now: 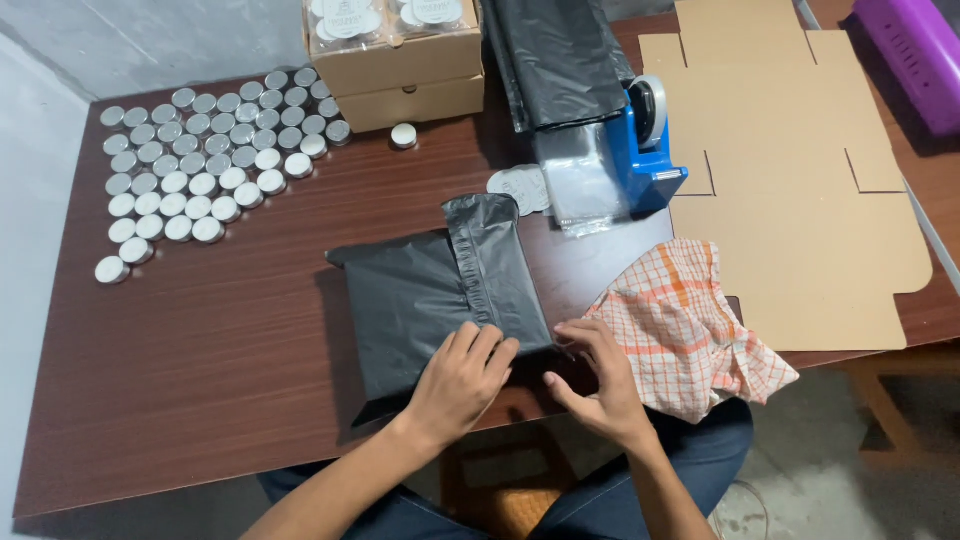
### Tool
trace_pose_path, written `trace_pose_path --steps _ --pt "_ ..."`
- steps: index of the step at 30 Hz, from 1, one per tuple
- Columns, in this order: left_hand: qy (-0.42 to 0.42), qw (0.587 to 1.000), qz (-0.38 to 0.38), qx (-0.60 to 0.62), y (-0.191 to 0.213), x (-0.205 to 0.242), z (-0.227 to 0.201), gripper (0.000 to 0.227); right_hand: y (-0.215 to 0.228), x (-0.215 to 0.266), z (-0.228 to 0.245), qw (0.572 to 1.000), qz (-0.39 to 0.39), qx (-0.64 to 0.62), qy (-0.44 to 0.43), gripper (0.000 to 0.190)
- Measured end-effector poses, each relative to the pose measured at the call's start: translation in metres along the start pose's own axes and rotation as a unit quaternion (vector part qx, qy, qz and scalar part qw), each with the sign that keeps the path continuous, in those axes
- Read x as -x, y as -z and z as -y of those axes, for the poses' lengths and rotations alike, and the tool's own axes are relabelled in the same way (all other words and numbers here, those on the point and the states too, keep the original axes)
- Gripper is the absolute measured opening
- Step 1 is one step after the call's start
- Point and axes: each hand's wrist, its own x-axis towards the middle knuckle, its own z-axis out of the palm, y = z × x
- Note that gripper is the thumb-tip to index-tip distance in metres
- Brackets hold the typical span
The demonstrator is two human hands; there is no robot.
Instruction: The person assembles a cardboard box, places multiple pre-packaged items inside, closes the box, and then wraps it in a black plastic shipping bag. The person seals the bag using a tape dispenser.
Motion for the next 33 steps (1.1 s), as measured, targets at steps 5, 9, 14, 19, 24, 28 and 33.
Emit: trace_pose_path --steps 5,9,14,19,24,28,33 --pt "0.011 1.0 -0.011 -0.021 0.029 -0.006 -0.005 0.009 0.002 -0.007 -0.004 0.993 0.0 0.083 0.085 0.032" --pt "0.01 0.998 -0.04 -0.043 0.026 0.008 -0.001 0.017 0.038 -0.032 0.008 0.997 -0.009 0.072 0.02 0.025" --pt "0.014 0.991 -0.081 -0.108 0.017 0.013 0.001 0.012 0.104 -0.112 -0.044 0.955 -0.216 0.203 -0.029 0.015" --pt "0.0 0.993 -0.092 -0.079 0.022 0.021 0.003 0.012 0.143 -0.189 -0.112 0.934 -0.096 0.269 -0.214 0.028" --pt "0.025 0.987 -0.106 -0.114 0.016 0.023 0.001 0.006 0.135 -0.205 -0.08 0.914 -0.041 0.232 -0.329 0.026" --pt "0.048 0.99 -0.102 -0.081 0.015 0.024 0.005 0.009 0.14 -0.205 -0.089 0.935 -0.041 0.109 -0.336 0.019" --pt "0.061 0.986 -0.117 -0.105 0.015 0.024 0.007 0.008 0.138 -0.204 -0.098 0.933 -0.056 0.082 -0.347 0.02"
